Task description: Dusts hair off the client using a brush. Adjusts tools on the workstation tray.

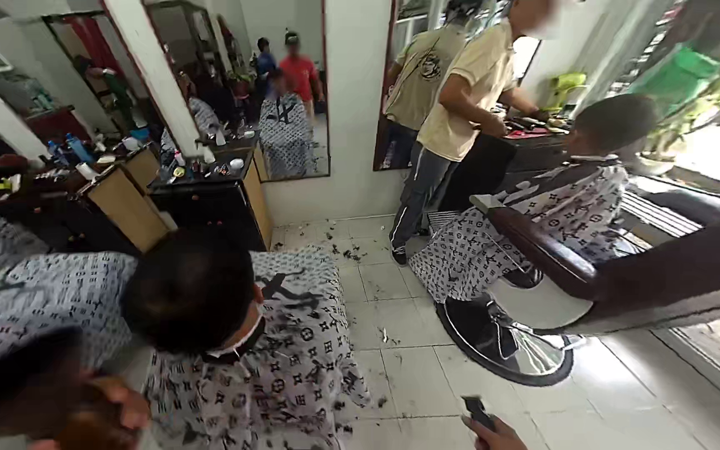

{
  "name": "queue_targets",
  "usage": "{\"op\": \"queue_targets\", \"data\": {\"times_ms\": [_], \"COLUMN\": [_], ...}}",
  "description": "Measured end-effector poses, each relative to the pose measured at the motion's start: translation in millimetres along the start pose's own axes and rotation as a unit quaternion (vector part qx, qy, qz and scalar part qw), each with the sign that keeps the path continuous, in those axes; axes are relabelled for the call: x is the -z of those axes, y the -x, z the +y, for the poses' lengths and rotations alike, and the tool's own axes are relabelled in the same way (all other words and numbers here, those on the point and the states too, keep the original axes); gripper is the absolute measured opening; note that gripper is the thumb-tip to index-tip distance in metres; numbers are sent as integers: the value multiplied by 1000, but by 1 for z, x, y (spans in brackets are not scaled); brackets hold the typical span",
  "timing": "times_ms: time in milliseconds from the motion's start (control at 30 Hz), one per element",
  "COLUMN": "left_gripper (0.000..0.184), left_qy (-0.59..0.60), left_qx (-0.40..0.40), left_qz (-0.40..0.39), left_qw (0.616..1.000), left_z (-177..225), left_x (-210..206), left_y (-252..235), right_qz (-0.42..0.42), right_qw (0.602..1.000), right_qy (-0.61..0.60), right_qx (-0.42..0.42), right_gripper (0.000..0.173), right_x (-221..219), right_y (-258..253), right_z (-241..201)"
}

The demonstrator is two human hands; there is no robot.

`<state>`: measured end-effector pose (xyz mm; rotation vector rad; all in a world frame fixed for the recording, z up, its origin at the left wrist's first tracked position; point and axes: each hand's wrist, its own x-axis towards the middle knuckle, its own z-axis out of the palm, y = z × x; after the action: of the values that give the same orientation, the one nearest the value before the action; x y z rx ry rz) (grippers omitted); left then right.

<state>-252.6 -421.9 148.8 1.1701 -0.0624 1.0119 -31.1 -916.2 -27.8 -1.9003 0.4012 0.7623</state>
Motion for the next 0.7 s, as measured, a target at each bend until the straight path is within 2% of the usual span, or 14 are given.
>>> {"op": "queue_targets", "data": {"times_ms": [67, 133, 200, 233, 267, 300, 367, 400, 433, 500, 533, 600, 667, 700], "left_gripper": [47, 51, 57, 57, 60, 64, 70, 66, 57, 48, 47, 46, 41, 37], "left_qy": [-59, -297, -562, -623, -647, -650, -581, -545, -523, -480, -453, -411, -322, -249], "left_qx": [-116, -111, 32, 98, 121, 91, 40, 85, 177, 350, 362, 255, 123, 121], "left_qz": [152, 220, 118, 45, 11, 31, 152, 181, 174, 89, 68, 132, 263, 309], "left_qw": [980, 922, 818, 775, 753, 754, 799, 815, 816, 799, 812, 865, 901, 910], "left_z": [-1, -20, -51, -69, -84, -96, -112, -116, -119, -127, -134, -146, -166, -174], "left_x": [-14, -45, -81, -93, -102, -107, -118, -126, -137, -161, -175, -200, -210, -212], "left_y": [17, 43, 71, 78, 84, 86, 65, 53, 44, 26, 16, 0, -21, -35], "right_qz": [-14, -28, -54, -70, -85, -99, -127, -140, -155, -186, -203, -240, -275, -290], "right_qw": [998, 997, 996, 995, 994, 993, 990, 989, 987, 981, 977, 966, 954, 947], "right_qy": [-46, -58, -52, -43, -32, -23, -18, -11, 4, 44, 60, 89, 116, 130], "right_qx": [27, 40, 52, 58, 60, 59, 57, 52, 44, 32, 31, 36, 38, 39], "right_gripper": [31, 30, 29, 28, 28, 27, 26, 24, 24, 24, 24, 23, 24, 25], "right_x": [17, 17, 6, 3, 0, -4, -11, -11, -10, -12, -16, -24, -32, -38], "right_y": [-82, -122, -146, -155, -164, -171, -190, -197, -202, -215, -226, -253, -278, -289], "right_z": [12, -16, -52, -67, -77, -86, -110, -118, -124, -139, -151, -170, -186, -197]}}
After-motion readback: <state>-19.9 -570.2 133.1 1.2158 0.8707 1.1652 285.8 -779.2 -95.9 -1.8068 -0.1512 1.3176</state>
